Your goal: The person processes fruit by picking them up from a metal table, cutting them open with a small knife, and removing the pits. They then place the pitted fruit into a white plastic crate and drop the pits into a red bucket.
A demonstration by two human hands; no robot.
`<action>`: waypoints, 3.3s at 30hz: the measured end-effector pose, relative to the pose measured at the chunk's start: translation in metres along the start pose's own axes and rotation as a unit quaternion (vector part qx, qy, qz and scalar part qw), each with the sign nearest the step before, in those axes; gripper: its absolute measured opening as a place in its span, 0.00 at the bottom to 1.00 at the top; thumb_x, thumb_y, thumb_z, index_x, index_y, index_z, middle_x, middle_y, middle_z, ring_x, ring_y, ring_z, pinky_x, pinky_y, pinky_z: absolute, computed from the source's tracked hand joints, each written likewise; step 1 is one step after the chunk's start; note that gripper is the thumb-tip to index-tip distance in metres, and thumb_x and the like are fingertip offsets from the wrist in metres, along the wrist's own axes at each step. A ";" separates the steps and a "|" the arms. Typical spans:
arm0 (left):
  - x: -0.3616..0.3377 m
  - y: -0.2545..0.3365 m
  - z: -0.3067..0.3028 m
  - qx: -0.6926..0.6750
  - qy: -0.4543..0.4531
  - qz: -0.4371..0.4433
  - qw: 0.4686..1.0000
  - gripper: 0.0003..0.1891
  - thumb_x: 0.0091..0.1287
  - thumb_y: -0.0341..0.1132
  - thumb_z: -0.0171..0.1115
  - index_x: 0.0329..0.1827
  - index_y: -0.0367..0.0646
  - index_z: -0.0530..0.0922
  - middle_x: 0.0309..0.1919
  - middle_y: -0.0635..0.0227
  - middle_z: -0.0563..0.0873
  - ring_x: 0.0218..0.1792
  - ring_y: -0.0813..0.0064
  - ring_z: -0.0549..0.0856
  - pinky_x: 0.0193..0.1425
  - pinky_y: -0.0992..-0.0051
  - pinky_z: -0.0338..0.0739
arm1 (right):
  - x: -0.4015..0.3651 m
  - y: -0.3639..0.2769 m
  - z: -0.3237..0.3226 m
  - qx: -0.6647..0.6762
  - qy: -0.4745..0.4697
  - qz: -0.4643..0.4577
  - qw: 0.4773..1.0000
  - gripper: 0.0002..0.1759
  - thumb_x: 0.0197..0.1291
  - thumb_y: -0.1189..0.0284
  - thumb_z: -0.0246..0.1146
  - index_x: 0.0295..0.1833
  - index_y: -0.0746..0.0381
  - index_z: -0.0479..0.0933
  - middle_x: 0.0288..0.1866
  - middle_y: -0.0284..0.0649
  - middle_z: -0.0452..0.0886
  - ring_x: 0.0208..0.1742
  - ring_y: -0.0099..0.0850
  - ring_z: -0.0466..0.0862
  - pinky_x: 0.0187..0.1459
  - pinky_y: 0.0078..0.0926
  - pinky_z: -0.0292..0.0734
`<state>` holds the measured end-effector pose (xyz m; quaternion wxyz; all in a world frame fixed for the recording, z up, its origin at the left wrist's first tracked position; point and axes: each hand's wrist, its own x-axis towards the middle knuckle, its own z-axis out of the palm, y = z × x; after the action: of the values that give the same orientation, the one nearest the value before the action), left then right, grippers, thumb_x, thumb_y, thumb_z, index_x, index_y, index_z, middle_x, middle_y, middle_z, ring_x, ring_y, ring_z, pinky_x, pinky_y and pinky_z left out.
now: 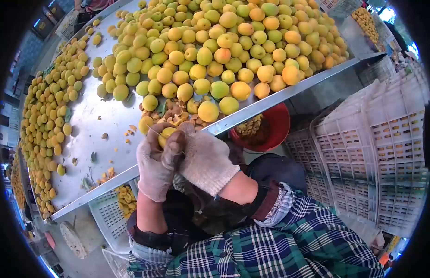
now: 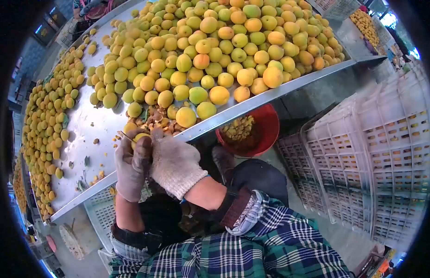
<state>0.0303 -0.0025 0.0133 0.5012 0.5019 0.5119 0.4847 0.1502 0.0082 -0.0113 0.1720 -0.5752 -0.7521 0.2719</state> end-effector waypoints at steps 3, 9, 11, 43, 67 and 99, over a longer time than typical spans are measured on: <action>0.002 -0.008 -0.001 0.062 0.006 0.049 0.997 0.28 0.64 0.49 0.72 0.52 0.33 0.75 0.35 0.72 0.82 0.36 0.84 0.79 0.43 0.81 0.76 | 0.000 0.011 0.011 -0.005 0.086 -0.026 0.996 0.14 0.62 0.63 0.59 0.50 0.58 0.72 0.38 0.43 0.85 0.37 0.46 0.88 0.34 0.43 0.82; -0.008 -0.001 0.002 -0.021 0.020 0.041 0.999 0.28 0.62 0.49 0.73 0.52 0.33 0.75 0.36 0.72 0.80 0.37 0.82 0.79 0.44 0.80 0.76 | -0.003 0.005 0.002 0.092 0.153 -0.069 0.982 0.09 0.62 0.64 0.59 0.42 0.56 0.73 0.35 0.43 0.82 0.31 0.47 0.86 0.29 0.43 0.80; -0.008 -0.001 0.005 -0.029 0.018 0.043 0.999 0.28 0.62 0.48 0.74 0.52 0.33 0.75 0.35 0.72 0.80 0.36 0.82 0.79 0.44 0.79 0.77 | -0.005 0.006 -0.001 0.086 0.146 -0.067 0.983 0.09 0.62 0.64 0.59 0.43 0.56 0.73 0.36 0.43 0.82 0.32 0.47 0.85 0.30 0.43 0.79; -0.001 0.006 0.016 -0.005 0.037 0.086 0.996 0.20 0.65 0.37 0.65 0.56 0.36 0.75 0.37 0.71 0.81 0.36 0.81 0.79 0.42 0.80 0.75 | 0.002 0.011 -0.031 0.042 0.000 -0.073 0.996 0.21 0.56 0.65 0.61 0.55 0.61 0.73 0.41 0.48 0.85 0.44 0.48 0.85 0.44 0.44 0.81; 0.001 -0.004 -0.001 0.018 -0.073 0.015 0.997 0.28 0.64 0.44 0.72 0.57 0.31 0.74 0.39 0.71 0.81 0.36 0.82 0.80 0.45 0.80 0.76 | 0.004 0.015 -0.027 0.054 -0.049 -0.034 0.997 0.17 0.59 0.62 0.60 0.49 0.61 0.77 0.43 0.46 0.86 0.47 0.46 0.86 0.47 0.42 0.82; 0.004 -0.002 -0.003 -0.030 -0.017 -0.083 0.996 0.35 0.68 0.67 0.53 0.54 0.39 0.76 0.38 0.71 0.81 0.37 0.80 0.79 0.41 0.80 0.74 | 0.001 0.003 -0.028 -0.069 0.002 0.003 0.998 0.14 0.60 0.67 0.59 0.51 0.58 0.76 0.36 0.42 0.86 0.36 0.41 0.89 0.32 0.43 0.82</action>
<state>0.0276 0.0011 0.0108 0.5629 0.4507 0.5284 0.4480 0.1680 0.0156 0.0095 0.1332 -0.5887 -0.7667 0.2188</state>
